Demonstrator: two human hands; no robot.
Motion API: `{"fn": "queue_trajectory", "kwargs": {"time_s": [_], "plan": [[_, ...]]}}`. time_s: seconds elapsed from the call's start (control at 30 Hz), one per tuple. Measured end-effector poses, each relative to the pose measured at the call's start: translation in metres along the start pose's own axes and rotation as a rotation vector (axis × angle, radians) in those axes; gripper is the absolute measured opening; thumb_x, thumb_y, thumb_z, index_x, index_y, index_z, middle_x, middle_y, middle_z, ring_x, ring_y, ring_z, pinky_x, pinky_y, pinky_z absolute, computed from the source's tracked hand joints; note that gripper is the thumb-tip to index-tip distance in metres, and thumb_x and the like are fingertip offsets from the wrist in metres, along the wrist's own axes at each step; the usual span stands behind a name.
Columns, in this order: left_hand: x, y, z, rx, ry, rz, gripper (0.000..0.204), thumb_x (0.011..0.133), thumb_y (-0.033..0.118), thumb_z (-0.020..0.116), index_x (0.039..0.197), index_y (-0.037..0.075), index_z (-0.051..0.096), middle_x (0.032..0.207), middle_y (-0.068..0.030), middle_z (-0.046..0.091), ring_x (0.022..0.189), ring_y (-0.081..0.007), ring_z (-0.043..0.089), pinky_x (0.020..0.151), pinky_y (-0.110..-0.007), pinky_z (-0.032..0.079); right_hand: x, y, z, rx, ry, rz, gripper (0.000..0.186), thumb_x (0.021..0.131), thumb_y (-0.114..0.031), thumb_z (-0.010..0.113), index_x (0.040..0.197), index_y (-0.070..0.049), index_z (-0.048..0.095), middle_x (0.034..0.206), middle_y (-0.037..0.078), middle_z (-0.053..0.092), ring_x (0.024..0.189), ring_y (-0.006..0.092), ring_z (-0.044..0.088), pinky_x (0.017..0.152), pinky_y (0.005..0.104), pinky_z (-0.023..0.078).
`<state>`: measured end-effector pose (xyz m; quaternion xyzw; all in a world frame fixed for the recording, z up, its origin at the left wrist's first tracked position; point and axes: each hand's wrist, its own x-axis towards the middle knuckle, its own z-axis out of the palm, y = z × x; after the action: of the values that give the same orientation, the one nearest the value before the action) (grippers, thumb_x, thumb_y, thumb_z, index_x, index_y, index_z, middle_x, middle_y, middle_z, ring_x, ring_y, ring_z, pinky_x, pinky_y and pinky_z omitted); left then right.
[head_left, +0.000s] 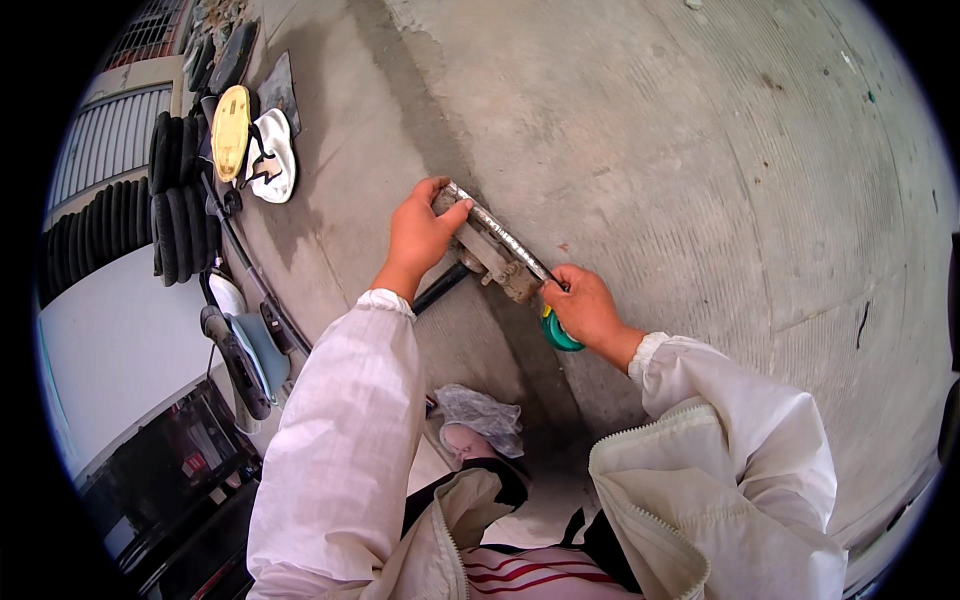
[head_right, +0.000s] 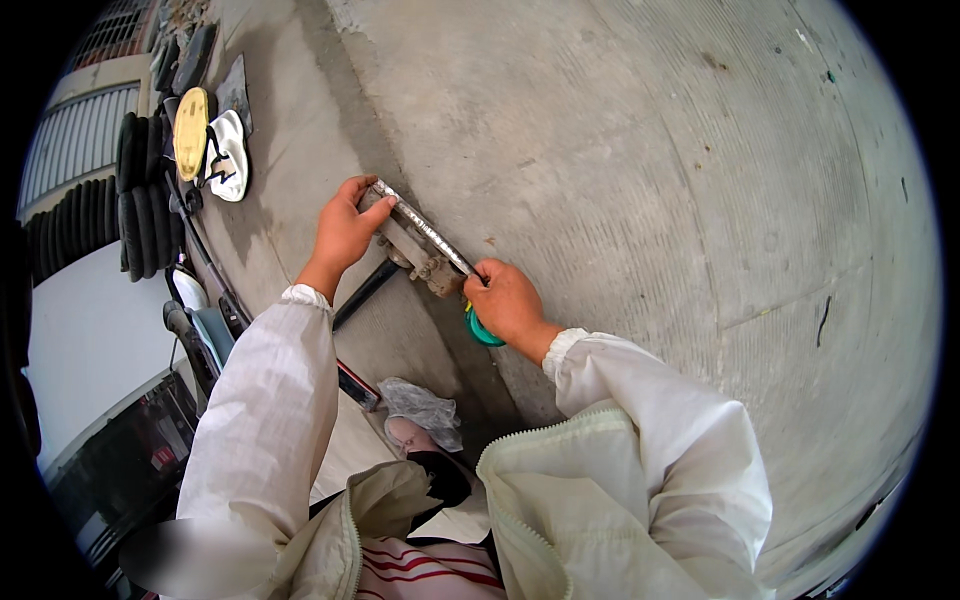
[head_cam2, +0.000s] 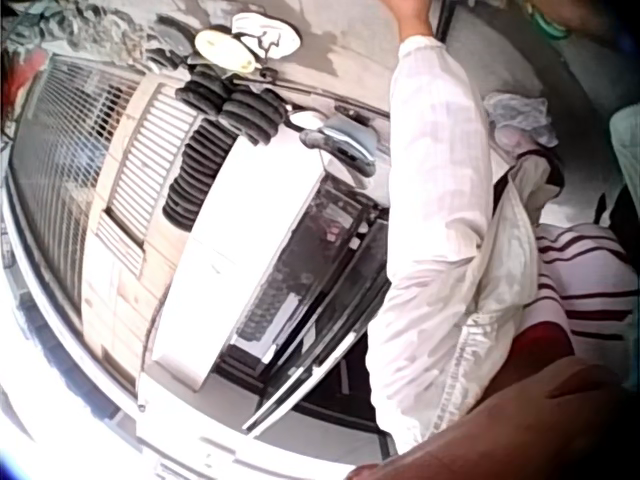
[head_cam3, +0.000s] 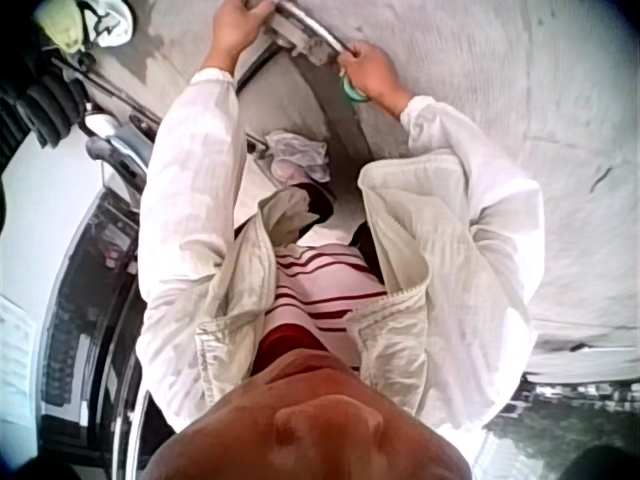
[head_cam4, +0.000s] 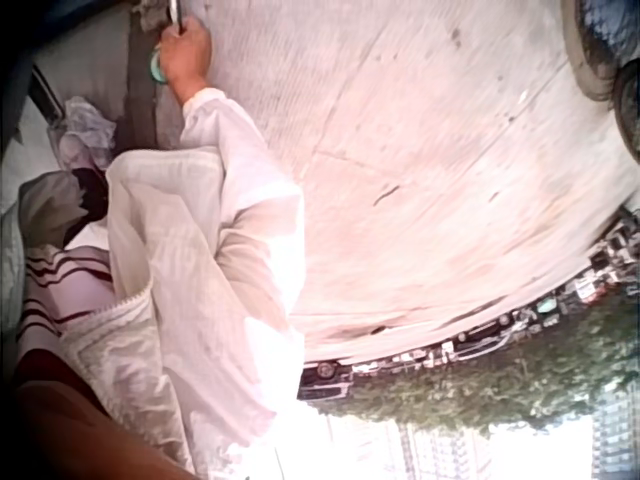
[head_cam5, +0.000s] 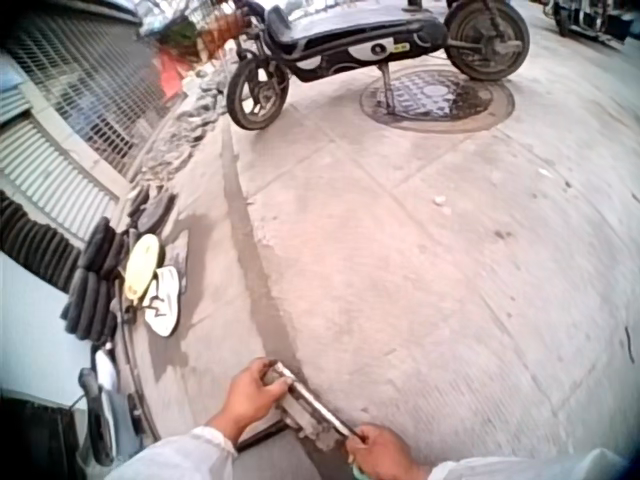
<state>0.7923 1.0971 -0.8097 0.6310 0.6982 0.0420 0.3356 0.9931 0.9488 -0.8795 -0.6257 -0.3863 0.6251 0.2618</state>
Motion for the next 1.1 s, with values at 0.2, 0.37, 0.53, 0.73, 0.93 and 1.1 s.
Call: {"fn": "queue_trajectory", "kwargs": {"time_s": [0.2,0.37,0.53,0.73,0.93,1.1], "plan": [[0.0001,-0.0019,0.0009,-0.015,0.001,-0.002,0.057,0.086,0.026,0.074,0.13,-0.005,0.054,0.127,-0.0202,0.063,0.122,-0.0265,0.059,0.102,-0.033,0.045,-0.0013,-0.0001,0.0009,0.037,-0.005,0.037,0.02,0.088,-0.018,0.061,0.085,0.001,0.064,0.064,0.004,0.057,0.061,0.0083,0.051,0.056,0.0308,0.042],[0.001,-0.0033,0.0028,-0.01,0.006,0.005,0.057,0.086,0.026,0.074,0.13,-0.005,0.054,0.127,-0.0202,0.062,0.122,-0.0264,0.058,0.102,-0.033,0.045,-0.001,0.0003,0.0021,0.059,0.015,0.057,0.019,0.085,-0.023,0.061,0.086,-0.005,0.068,0.068,0.016,0.064,0.062,0.0281,0.063,0.061,0.0406,0.048],[0.0014,-0.0027,0.0028,0.002,0.005,0.003,0.057,0.086,0.025,0.074,0.13,-0.005,0.053,0.128,-0.0203,0.062,0.123,-0.0267,0.058,0.102,-0.033,0.045,0.0003,0.0034,0.0023,0.08,0.003,0.065,0.02,0.086,-0.023,0.061,0.086,-0.004,0.068,0.069,0.015,0.064,0.062,0.0271,0.063,0.061,0.0398,0.048],[0.0013,-0.0027,0.0028,-0.004,0.004,0.001,0.057,0.087,0.025,0.074,0.131,-0.005,0.053,0.128,-0.0204,0.062,0.124,-0.0271,0.057,0.103,-0.034,0.044,-0.0011,0.0003,0.0007,0.092,-0.001,0.069,0.02,0.086,-0.023,0.061,0.087,-0.004,0.068,0.068,0.015,0.064,0.061,0.0262,0.062,0.061,0.0393,0.047],[0.0013,-0.0026,0.0027,-0.005,0.0,-0.012,0.057,0.086,0.026,0.074,0.131,-0.003,0.054,0.127,-0.0199,0.063,0.122,-0.0268,0.058,0.102,-0.034,0.045,0.0004,0.0018,0.0018,0.069,0.003,0.062,0.02,0.085,-0.023,0.061,0.086,-0.004,0.068,0.069,0.015,0.064,0.061,0.026,0.062,0.061,0.0392,0.047],[-0.0002,-0.0061,0.0036,-0.011,0.05,0.054,0.056,0.082,0.029,0.077,0.125,-0.001,0.058,0.117,-0.02,0.067,0.109,-0.0308,0.065,0.094,-0.037,0.05,0.0023,0.0035,0.0006,0.081,-0.025,0.079,0.019,0.084,-0.021,0.06,0.085,-0.004,0.068,0.068,0.014,0.063,0.06,0.0244,0.061,0.06,0.0379,0.046]]}}
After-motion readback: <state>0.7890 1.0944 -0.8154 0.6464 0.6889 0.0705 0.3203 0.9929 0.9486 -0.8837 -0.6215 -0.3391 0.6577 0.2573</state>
